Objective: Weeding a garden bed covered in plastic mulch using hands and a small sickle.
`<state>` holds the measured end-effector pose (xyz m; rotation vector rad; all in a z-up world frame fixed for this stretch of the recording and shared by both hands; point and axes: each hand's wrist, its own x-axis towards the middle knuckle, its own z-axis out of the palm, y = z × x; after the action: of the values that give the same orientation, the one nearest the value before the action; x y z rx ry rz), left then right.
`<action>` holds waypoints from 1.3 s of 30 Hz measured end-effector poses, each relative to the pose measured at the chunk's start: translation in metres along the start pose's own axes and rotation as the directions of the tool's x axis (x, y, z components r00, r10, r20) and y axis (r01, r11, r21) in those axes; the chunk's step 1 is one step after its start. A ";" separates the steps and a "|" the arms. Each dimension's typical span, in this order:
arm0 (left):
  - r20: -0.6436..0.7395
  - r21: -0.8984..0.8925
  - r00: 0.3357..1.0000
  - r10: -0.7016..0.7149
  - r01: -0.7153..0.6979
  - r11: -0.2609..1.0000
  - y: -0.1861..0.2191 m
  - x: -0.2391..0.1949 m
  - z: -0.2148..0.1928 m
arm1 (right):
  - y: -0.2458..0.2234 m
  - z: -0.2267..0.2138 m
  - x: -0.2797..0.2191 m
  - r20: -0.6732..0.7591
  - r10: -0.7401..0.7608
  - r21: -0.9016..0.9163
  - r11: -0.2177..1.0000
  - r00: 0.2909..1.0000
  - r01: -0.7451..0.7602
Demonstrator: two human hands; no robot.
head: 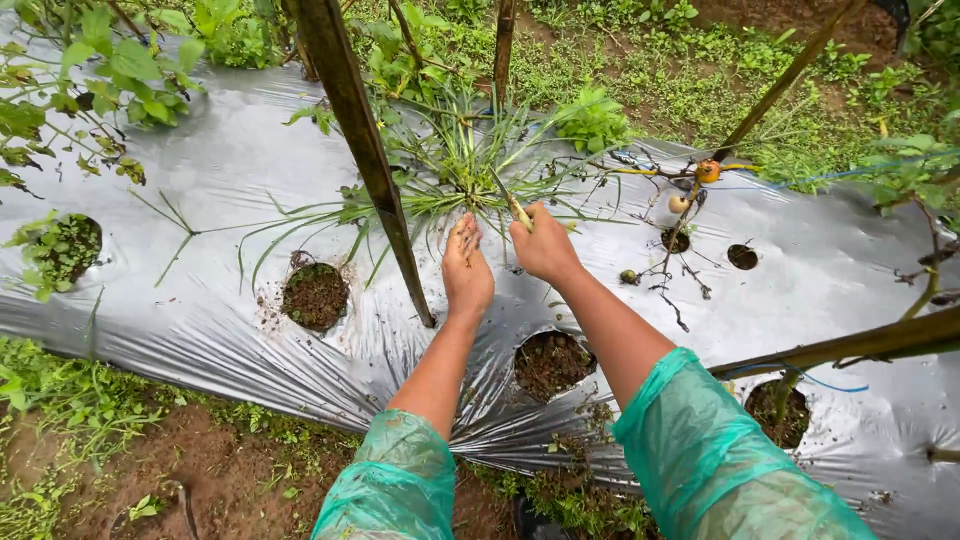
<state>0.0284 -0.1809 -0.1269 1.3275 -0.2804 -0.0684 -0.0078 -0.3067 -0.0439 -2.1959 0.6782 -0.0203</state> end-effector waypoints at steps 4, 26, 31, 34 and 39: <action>0.041 -0.064 0.995 -0.095 0.097 0.993 -0.002 0.009 0.003 | 0.014 -0.002 0.030 -0.022 0.007 -0.023 1.000 1.000 -0.007; 0.054 -0.824 0.764 -0.643 0.399 0.404 0.008 -0.003 -0.004 | 0.031 -0.026 -0.038 0.242 -0.219 0.033 0.976 0.945 0.217; 0.092 -0.803 0.767 -0.635 0.435 0.409 0.014 -0.002 -0.004 | 0.033 -0.025 -0.043 0.288 -0.216 -0.039 0.971 0.933 0.237; 0.092 -0.819 0.770 -0.631 0.419 0.392 0.014 -0.002 -0.007 | 0.041 -0.028 -0.040 0.200 -0.146 -0.149 0.973 0.969 0.177; 0.105 -0.796 0.784 -0.611 0.435 0.421 0.033 -0.006 -0.012 | 0.039 -0.034 -0.038 0.029 -0.101 -0.122 0.987 0.994 0.104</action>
<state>0.0216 -0.1599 -0.0992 0.4450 0.3603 -0.5433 -0.0664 -0.3328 -0.0418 -2.3445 0.5663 -0.0059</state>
